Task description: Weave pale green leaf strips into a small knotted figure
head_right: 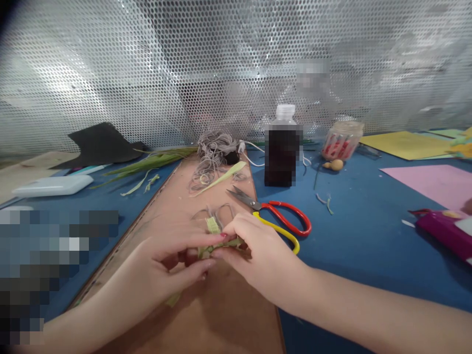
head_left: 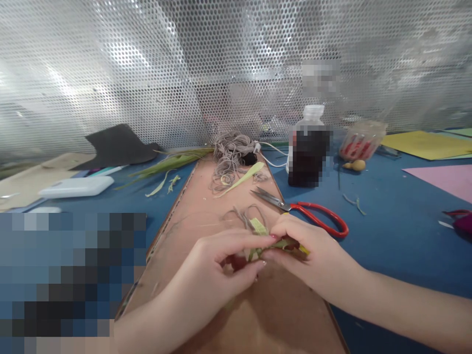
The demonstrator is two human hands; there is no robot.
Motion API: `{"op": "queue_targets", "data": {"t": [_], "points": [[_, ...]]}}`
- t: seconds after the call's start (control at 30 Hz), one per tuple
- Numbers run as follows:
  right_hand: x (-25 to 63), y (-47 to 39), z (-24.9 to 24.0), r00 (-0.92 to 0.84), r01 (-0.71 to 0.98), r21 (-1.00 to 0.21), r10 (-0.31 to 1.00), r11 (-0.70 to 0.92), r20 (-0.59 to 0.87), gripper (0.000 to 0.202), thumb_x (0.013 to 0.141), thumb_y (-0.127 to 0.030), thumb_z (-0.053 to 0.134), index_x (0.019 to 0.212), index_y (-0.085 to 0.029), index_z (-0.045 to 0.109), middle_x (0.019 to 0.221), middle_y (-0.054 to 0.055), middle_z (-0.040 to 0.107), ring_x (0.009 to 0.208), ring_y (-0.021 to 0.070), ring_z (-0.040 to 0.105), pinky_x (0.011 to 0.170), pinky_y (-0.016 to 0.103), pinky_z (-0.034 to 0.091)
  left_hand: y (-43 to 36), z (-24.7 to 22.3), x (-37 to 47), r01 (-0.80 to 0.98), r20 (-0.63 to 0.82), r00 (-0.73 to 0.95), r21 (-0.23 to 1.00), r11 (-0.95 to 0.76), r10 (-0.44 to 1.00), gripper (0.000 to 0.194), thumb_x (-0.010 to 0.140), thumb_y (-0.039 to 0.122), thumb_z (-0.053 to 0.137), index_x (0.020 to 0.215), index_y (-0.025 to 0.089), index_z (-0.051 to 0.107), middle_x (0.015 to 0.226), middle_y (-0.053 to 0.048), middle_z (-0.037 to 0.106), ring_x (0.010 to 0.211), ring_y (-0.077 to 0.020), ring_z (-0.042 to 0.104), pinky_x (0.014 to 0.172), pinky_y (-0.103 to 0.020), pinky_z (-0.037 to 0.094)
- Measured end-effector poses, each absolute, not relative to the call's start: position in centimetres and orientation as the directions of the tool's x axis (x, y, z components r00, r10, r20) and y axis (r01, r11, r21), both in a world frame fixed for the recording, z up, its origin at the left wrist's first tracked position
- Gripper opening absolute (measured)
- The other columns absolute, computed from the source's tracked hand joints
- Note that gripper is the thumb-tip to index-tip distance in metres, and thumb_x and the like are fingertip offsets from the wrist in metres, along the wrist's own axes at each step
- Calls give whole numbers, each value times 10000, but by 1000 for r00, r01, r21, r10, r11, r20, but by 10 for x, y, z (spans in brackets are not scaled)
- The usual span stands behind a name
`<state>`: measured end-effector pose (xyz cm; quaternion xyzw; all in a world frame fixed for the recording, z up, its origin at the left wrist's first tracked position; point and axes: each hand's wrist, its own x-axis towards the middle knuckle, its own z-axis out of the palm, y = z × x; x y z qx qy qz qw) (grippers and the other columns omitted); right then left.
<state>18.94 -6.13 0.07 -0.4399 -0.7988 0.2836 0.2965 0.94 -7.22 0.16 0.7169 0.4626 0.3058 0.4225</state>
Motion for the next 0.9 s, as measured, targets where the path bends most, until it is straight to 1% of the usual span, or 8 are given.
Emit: {"op": "queue_targets", "data": {"t": [0.13,0.2,0.3,0.43,0.5,0.7,0.8,0.9], "points": [[188,-60,3,-418,561,-704,883,434,211,88,768,-170,580,714,-167,510,722,-4,497,640,107,489,558,221,388,-72,-1,9,432,51,374,874,-222,926,307,744,230,578,1028,335,625,890,31,669,633,-116,505,589,-210,421],[188,-59,3,-403,549,-725,892,416,206,123,751,-176,596,690,-169,489,711,-9,491,624,101,483,550,214,387,-71,-1,8,431,62,385,870,-240,921,294,738,206,571,1003,315,637,881,32,668,614,-105,495,587,-202,419],[189,-58,1,-385,532,-743,898,406,214,200,722,-200,623,647,-176,439,688,-22,476,593,89,459,526,200,377,-72,1,9,441,72,406,857,-265,911,301,724,165,557,987,283,645,797,34,659,573,-90,476,556,-188,404],[192,-58,-1,-394,575,-705,896,415,207,267,692,-241,653,624,-182,402,667,-33,465,548,77,407,488,194,345,-73,1,8,448,79,423,848,-284,903,281,721,177,559,972,266,650,641,47,582,548,-81,452,532,-172,382],[194,-57,1,-416,589,-682,886,433,203,274,693,-265,656,617,-181,406,665,-31,471,554,81,407,491,198,342,-73,1,8,448,78,429,847,-287,900,268,718,183,568,959,263,652,615,52,555,543,-77,448,528,-166,376],[197,-53,13,-548,535,-664,813,522,197,144,744,-172,601,628,-171,515,666,-13,503,630,100,466,570,213,379,-71,0,7,456,30,392,861,-223,919,263,732,203,558,973,254,650,598,49,551,530,-76,460,516,-166,382],[197,-54,16,-566,520,-684,806,512,173,96,756,-156,572,663,-165,547,685,-6,511,603,88,462,544,201,382,-70,-3,6,445,19,371,874,-196,929,236,733,210,561,944,258,655,641,39,587,557,-85,486,529,-169,401],[197,-55,15,-573,530,-692,808,490,134,72,758,-146,553,692,-160,578,694,-1,529,587,83,466,528,196,380,-70,-5,6,423,22,369,886,-189,929,219,739,222,563,933,266,655,714,26,628,627,-106,532,585,-190,434]]}}
